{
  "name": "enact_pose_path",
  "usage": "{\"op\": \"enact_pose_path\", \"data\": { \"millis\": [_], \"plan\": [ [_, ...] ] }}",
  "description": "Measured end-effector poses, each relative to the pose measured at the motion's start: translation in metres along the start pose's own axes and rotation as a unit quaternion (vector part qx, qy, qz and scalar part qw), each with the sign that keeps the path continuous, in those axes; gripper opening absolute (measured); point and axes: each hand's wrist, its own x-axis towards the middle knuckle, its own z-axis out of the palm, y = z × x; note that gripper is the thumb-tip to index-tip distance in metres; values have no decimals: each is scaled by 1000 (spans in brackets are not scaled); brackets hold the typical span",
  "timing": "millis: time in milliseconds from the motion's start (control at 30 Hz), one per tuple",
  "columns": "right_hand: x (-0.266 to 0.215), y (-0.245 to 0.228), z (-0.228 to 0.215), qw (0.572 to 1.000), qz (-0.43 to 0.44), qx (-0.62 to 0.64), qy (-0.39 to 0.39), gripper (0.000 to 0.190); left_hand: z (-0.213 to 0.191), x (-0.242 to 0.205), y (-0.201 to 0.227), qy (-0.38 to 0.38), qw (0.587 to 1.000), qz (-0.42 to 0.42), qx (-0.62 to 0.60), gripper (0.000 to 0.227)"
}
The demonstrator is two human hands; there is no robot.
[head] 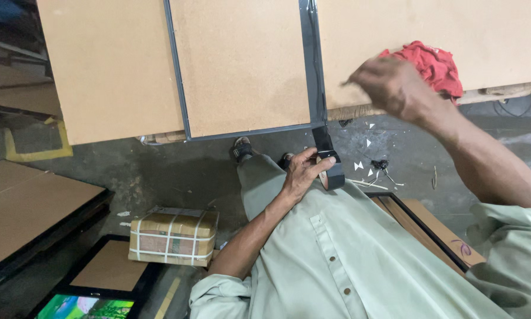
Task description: The person applies black tape along the edges of rectangular frames on a workbench, smoothing the tape with a red cloth. They handle two frames, applying tape to each side and wiping the surface.
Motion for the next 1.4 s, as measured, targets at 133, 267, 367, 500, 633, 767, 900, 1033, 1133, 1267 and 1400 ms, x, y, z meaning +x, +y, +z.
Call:
{"op": "enact_pose_path", "data": {
  "millis": [133, 267, 367, 500, 633, 767, 900, 1033, 1133, 1267, 1400],
  "plan": [
    [-20, 8, -16, 990, 101, -44, 83, 37, 10, 9, -3, -42, 985, -91, -140, 40],
    [-50, -16, -16, 975, 163, 54, 142, 43, 22, 8, 7, -120, 972, -121, -165, 41],
    [-84, -49, -18, 953, 211, 95, 194, 51, 26, 9, 26, -147, 982, -71, -95, 41],
    [-116, -111, -11, 887, 315, 184, 282, 60, 34, 21, 56, -115, 985, -44, -121, 39],
    [-108, -173, 21, 841, 409, 229, 271, 83, 40, 31, 80, -113, 988, -4, -105, 35],
    [-66, -211, 66, 782, 494, 165, 342, 65, 25, 33, 95, -173, 964, -76, -187, 32],
    [-24, -255, 79, 727, 540, 134, 403, 48, -28, 25, 111, -204, 920, -225, -247, 23],
    [27, -301, 86, 709, 545, 142, 425, 42, -86, 26, 126, -227, 949, -193, -105, 14],
    [52, -332, 94, 671, 598, 182, 399, 39, -118, 21, 126, -231, 962, -134, -58, 14],
    [82, -351, 102, 702, 568, 130, 409, 40, -153, 26, 133, -239, 970, -47, 14, 18],
    [99, -368, 106, 710, 560, 136, 405, 42, -184, 21, 137, -234, 972, -21, 6, 20]
  ]
}}
